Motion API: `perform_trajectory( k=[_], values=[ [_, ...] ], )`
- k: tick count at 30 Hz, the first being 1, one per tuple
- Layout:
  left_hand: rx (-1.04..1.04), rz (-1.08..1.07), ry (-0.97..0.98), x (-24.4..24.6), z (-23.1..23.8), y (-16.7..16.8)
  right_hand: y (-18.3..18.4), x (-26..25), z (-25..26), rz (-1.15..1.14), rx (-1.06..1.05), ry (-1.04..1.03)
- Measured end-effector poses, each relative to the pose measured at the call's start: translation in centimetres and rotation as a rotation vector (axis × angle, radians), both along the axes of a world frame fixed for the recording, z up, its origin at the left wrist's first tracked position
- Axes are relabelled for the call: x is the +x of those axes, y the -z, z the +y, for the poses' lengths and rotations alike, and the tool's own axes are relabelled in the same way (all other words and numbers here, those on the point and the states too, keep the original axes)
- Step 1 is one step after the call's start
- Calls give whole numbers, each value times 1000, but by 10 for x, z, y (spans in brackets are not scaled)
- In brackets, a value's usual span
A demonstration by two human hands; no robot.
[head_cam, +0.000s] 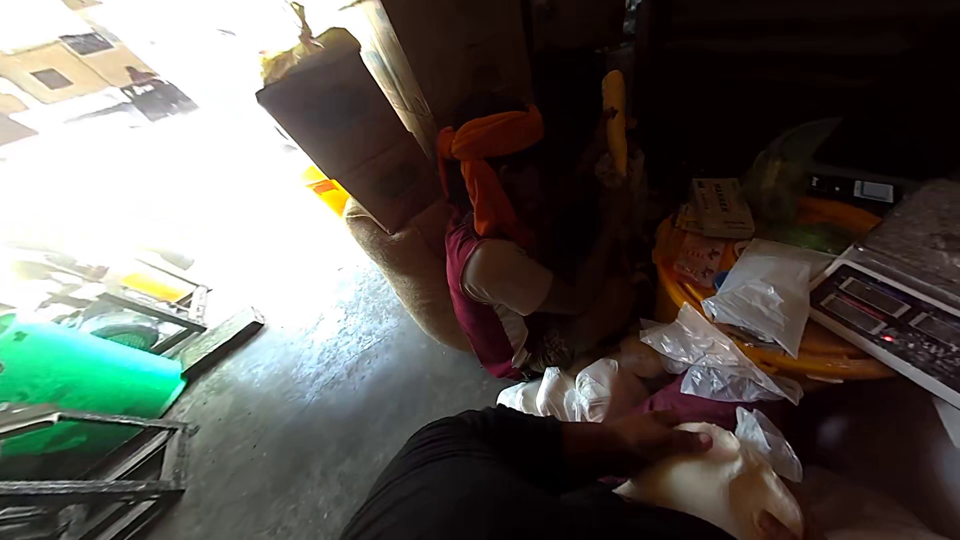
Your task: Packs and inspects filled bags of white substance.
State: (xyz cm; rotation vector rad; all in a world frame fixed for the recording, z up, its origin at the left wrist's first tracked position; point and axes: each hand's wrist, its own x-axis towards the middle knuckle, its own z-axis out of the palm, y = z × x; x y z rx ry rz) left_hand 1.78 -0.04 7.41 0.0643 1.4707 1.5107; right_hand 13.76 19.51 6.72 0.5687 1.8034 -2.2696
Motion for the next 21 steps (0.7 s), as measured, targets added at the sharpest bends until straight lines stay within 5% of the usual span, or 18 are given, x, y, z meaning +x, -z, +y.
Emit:
perform_trajectory(
  k=[4, 9, 15, 21],
  values=[
    [276, -29, 103, -5, -17, 18, 16, 2, 7, 160, -27, 20],
    [268, -27, 71, -5, -12, 29, 12, -13, -8, -123, 81, 112],
    [154, 61, -34, -8, -14, 11, 18, -16, -10, 251, 238, 36],
    [90, 320, 80, -19, -21, 42, 43, -25, -14, 160, 195, 53]
  ],
)
